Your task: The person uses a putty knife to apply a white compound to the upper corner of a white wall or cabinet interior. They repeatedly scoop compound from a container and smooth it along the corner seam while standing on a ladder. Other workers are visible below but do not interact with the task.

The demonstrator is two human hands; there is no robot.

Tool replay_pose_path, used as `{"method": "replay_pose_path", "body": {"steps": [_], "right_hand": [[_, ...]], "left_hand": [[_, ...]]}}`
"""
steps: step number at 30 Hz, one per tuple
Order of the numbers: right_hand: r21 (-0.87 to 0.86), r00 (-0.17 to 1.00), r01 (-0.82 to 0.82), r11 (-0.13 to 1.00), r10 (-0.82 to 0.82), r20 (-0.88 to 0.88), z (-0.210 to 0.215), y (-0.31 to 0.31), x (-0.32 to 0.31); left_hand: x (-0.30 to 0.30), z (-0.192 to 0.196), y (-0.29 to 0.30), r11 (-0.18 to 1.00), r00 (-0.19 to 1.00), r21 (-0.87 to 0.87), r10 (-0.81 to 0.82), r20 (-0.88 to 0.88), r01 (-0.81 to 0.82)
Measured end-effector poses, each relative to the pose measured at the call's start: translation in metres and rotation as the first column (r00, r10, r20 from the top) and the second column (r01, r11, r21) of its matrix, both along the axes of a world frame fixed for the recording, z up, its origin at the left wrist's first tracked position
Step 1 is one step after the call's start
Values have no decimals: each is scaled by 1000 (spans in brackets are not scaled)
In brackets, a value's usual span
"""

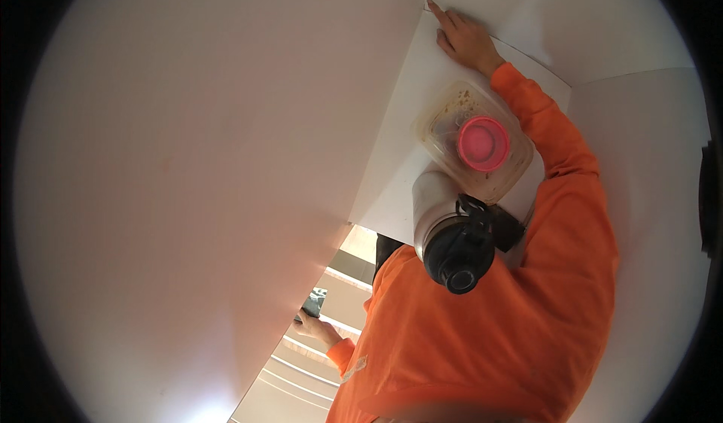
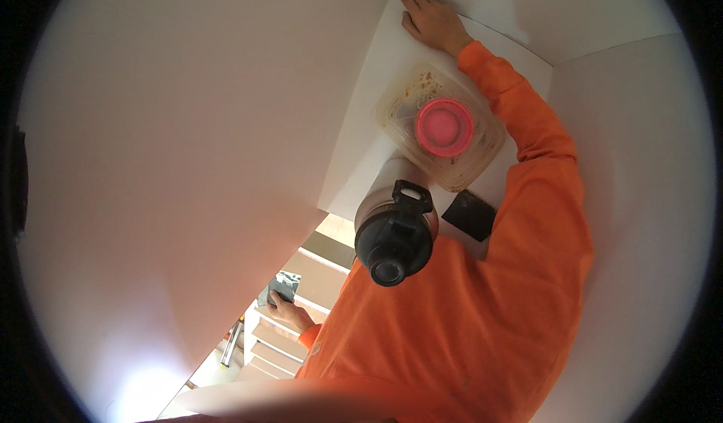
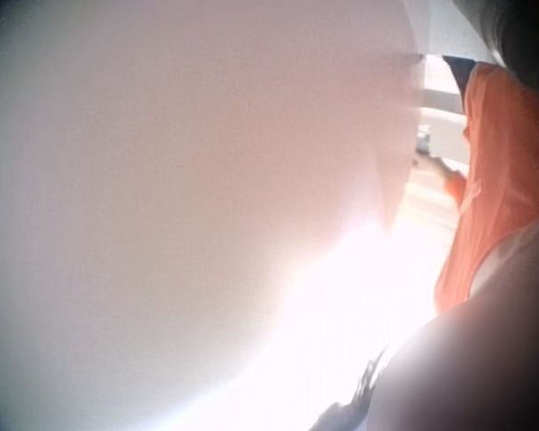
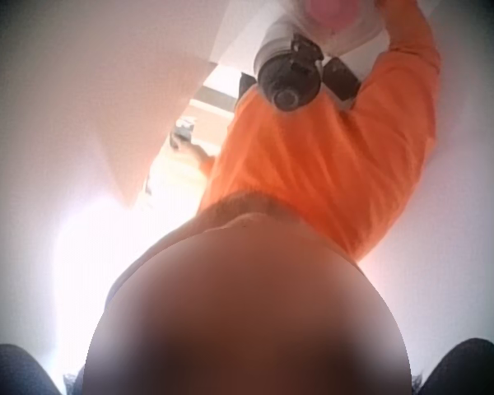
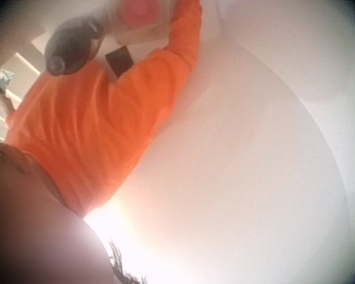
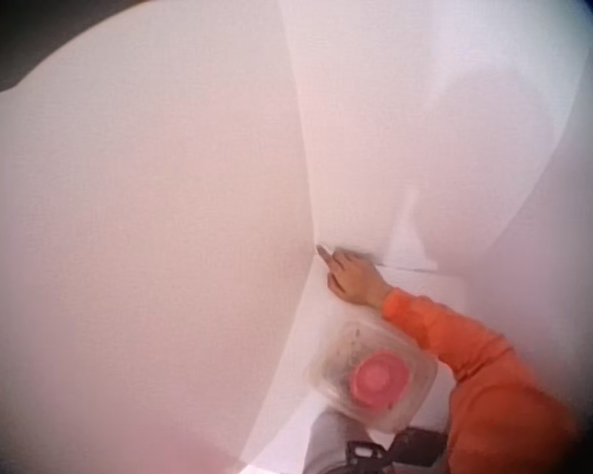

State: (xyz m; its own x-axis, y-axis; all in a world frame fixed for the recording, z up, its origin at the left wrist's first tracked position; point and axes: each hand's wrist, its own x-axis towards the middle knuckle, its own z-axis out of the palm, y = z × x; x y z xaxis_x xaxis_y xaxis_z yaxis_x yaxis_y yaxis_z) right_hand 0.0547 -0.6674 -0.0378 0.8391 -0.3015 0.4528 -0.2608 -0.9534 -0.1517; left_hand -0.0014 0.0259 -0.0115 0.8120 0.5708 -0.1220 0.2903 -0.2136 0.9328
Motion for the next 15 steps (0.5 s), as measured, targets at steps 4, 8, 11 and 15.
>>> {"method": "replay_pose_path", "body": {"steps": [4,8,11,15], "right_hand": [[38,999,26,999,-28,43,12,2,8],[26,997,38,999,-40,68,15,1,12],[98,988,14,995,-29,152,17,7,12],[109,977,71,992,-91,191,43,15,13]], "left_hand": [[0,-2,2,1000,1000,0,22,10,-22],[-2,0,2,1000,1000,-7,11,8,-11],[-8,7,5,1000,1000,9,1,22,-1],[-6,7,1,993,998,112,25,60,-32]]}}
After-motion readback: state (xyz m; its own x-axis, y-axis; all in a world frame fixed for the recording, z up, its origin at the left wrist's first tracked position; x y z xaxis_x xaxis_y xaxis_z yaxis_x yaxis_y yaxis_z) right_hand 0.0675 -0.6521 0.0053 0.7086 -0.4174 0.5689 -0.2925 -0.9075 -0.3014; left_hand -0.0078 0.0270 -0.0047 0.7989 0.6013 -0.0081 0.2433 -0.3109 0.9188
